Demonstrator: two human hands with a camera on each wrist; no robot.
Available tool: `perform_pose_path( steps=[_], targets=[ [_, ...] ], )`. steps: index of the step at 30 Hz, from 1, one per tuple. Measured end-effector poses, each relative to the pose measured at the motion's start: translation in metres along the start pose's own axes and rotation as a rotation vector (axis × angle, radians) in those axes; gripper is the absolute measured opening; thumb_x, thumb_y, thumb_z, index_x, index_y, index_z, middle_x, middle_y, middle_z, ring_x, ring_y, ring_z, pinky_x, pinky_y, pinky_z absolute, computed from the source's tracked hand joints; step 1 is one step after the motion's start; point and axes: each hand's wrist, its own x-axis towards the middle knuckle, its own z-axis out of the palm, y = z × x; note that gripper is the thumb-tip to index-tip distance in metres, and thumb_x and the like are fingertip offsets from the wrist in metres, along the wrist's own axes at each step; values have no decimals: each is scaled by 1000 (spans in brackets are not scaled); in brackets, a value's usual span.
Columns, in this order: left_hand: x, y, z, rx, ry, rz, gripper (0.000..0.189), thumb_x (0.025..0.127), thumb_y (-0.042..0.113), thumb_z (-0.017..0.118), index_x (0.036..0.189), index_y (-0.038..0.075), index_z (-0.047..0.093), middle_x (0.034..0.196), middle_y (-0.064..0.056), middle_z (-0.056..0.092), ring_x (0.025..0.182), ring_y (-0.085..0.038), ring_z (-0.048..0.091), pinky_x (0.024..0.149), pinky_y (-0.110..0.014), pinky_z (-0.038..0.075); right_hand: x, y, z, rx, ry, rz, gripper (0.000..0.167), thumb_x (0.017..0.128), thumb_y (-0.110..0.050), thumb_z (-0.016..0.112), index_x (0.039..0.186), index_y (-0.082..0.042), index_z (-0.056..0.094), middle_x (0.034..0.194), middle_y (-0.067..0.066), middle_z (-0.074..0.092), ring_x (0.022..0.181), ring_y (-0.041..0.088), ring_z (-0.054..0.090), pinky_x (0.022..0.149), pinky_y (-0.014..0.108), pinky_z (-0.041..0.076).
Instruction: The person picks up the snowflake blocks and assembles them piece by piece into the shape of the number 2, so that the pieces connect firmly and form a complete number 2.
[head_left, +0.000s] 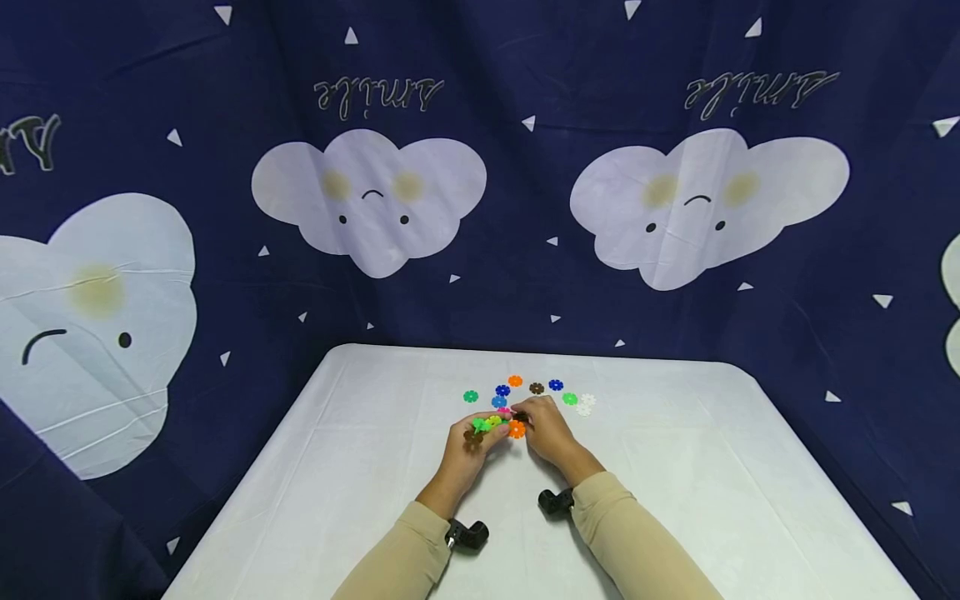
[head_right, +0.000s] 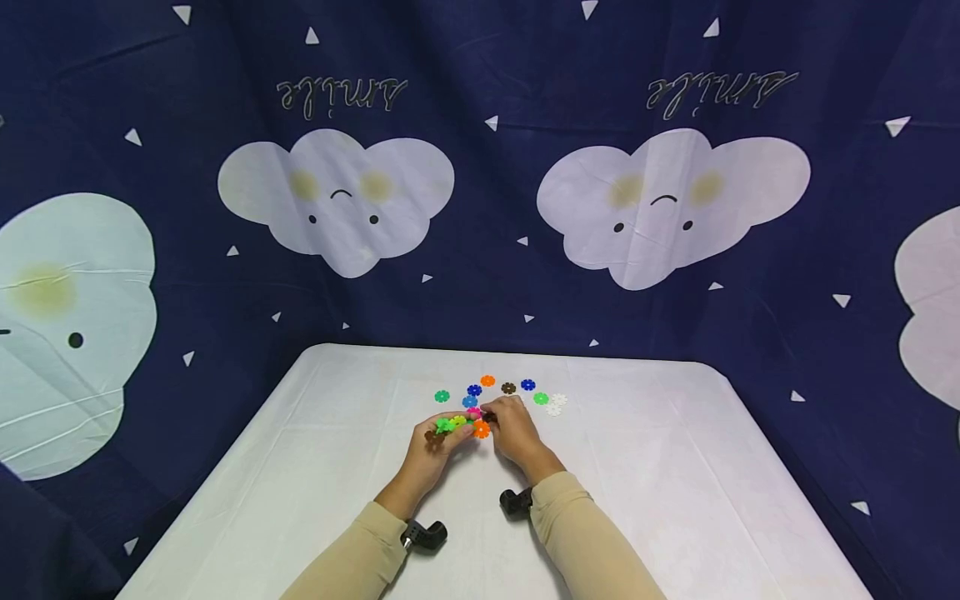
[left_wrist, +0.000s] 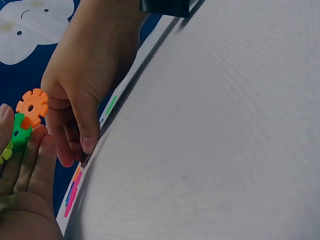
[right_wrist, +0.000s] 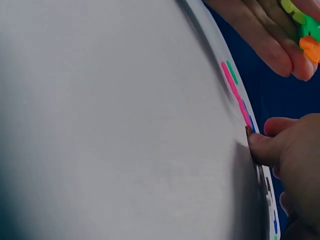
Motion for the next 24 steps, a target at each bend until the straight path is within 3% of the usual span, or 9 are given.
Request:
perform_pose_path(
  steps=[6,12,18,24],
  targets=[
    [0,1,1,42,-3,-15,37,94,15,82,120,-11,72,112,-13,76,100,-21,71,91,-29,57,-2,0,-5,56,27,104,29,84,11,79,109,-5,78,106,7,66,98,27,58,91,45,50],
    [0,1,0,53,3,-20,35,94,15,82,119,-9,73,113,-16,75,102,-23,69,93,-28,56,-8,0,-5,125,57,115,24,83,10,82,101,-6,78,92,-1,66,79,15,61,71,33,56],
    [0,0,-2,38,-2,-14,35,94,13,82,119,-10,72,116,-20,74,102,-22,70,93,-28,55,-15,-2,-6,188,117,103,23,84,10,82,102,-3,79,91,4,75,78,16,67,71,34,59],
    [1,-1,-4,60,-4,18,35,94,14,82,119,-9,73,118,-20,74,107,-25,69,96,-29,54,-21,-5,-7,336,181,176,19,89,6,80,106,-1,79,95,6,78,81,16,71,73,31,60]
  ],
)
